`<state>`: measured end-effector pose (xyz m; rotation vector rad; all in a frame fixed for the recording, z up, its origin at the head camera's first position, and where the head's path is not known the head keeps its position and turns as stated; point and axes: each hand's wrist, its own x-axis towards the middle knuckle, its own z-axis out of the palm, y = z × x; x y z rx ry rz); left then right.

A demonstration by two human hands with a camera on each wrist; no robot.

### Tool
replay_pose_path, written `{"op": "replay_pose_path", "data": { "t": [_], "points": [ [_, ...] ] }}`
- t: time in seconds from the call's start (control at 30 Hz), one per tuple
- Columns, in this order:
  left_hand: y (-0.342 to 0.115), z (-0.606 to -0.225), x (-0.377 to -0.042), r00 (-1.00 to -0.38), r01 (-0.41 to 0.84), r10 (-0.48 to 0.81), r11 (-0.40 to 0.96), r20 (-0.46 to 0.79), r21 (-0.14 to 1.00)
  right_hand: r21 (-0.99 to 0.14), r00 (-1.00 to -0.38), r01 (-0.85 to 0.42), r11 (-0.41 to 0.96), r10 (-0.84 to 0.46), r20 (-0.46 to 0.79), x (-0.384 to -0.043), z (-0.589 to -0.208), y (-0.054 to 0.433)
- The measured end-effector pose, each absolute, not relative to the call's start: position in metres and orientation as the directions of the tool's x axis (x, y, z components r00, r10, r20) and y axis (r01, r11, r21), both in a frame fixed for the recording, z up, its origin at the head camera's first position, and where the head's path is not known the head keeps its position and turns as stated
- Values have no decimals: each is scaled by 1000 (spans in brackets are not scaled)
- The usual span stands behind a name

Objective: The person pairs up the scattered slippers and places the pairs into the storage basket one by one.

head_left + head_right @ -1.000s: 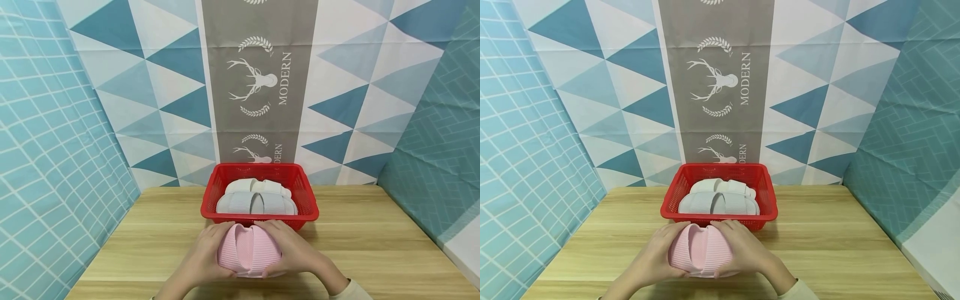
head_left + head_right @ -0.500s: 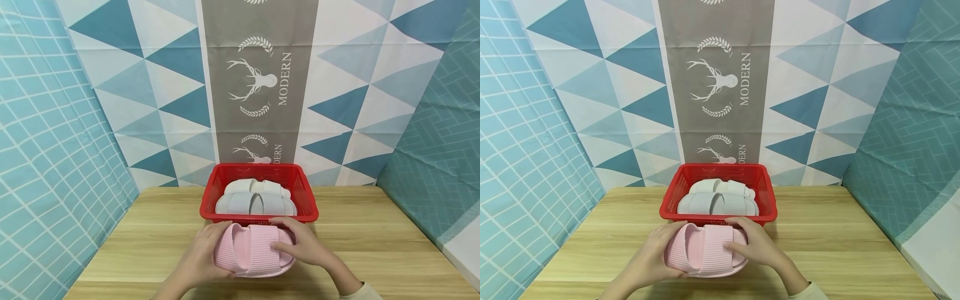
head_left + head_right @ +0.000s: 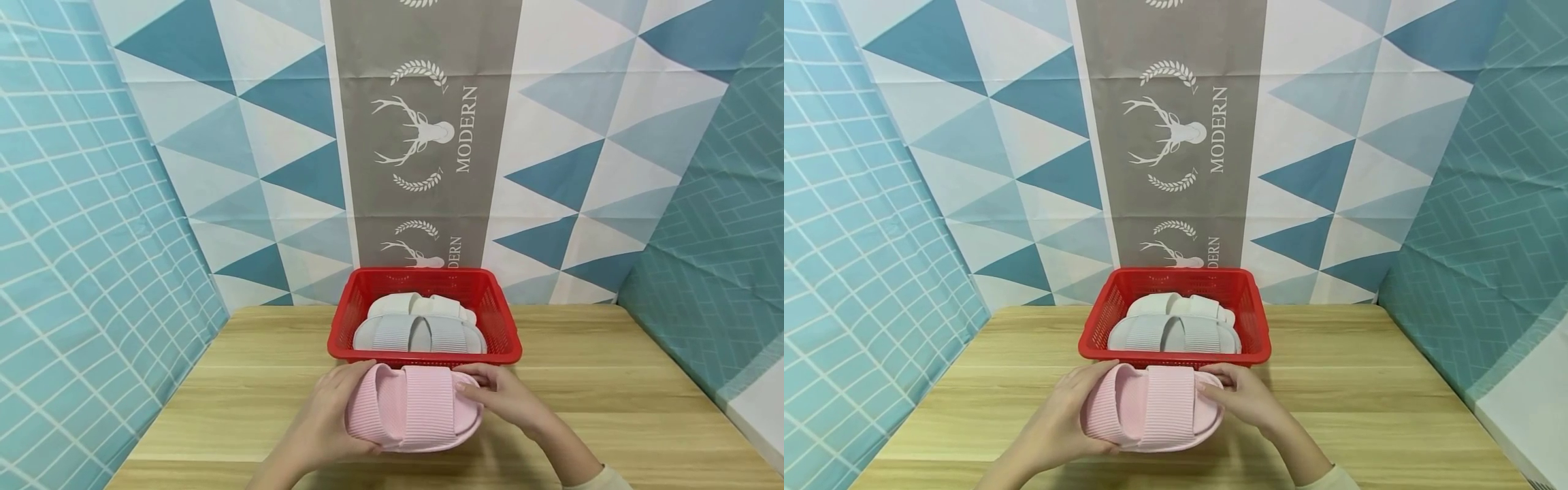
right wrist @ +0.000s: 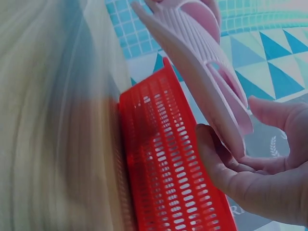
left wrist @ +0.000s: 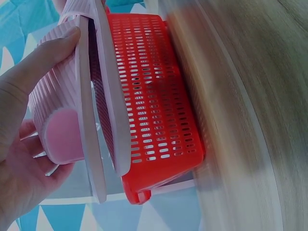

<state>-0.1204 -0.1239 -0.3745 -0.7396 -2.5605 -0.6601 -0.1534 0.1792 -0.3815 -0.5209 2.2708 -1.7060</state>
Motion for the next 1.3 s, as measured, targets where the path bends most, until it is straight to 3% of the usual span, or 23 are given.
{"op": "replay_pose_path", "data": {
  "t": [0.17,0.3,0.53,0.77,0.97,1.07,1.17,1.3],
  "points": [
    [-125,-375,-121,-762,587,393,755,514,293,-995,-856,4,95,-515,-53,-151,-387,181],
    [-125,-375,-120,-797,560,384,758,466,333,-998,-841,66,13,-538,-63,-151,-392,181],
    [-123,-376,-120,-859,502,383,763,341,407,-995,-854,91,-47,-517,-54,-152,-395,182],
    [-132,-364,-122,-871,490,360,681,334,544,-993,-881,101,-69,-469,-57,-153,-394,184],
    [-146,-357,-129,-895,443,260,620,363,648,-990,-887,105,-98,-459,-49,-155,-393,192],
    [-150,-357,-134,-935,352,178,568,307,744,-988,-891,113,-105,-452,-54,-155,-391,196],
    [-152,-359,-136,-982,187,85,496,167,848,-987,-895,125,-101,-442,-68,-155,-389,198],
    [-156,-368,-138,-997,15,71,379,-13,925,-984,-898,161,-81,-425,-112,-154,-387,200]
  ]
}}
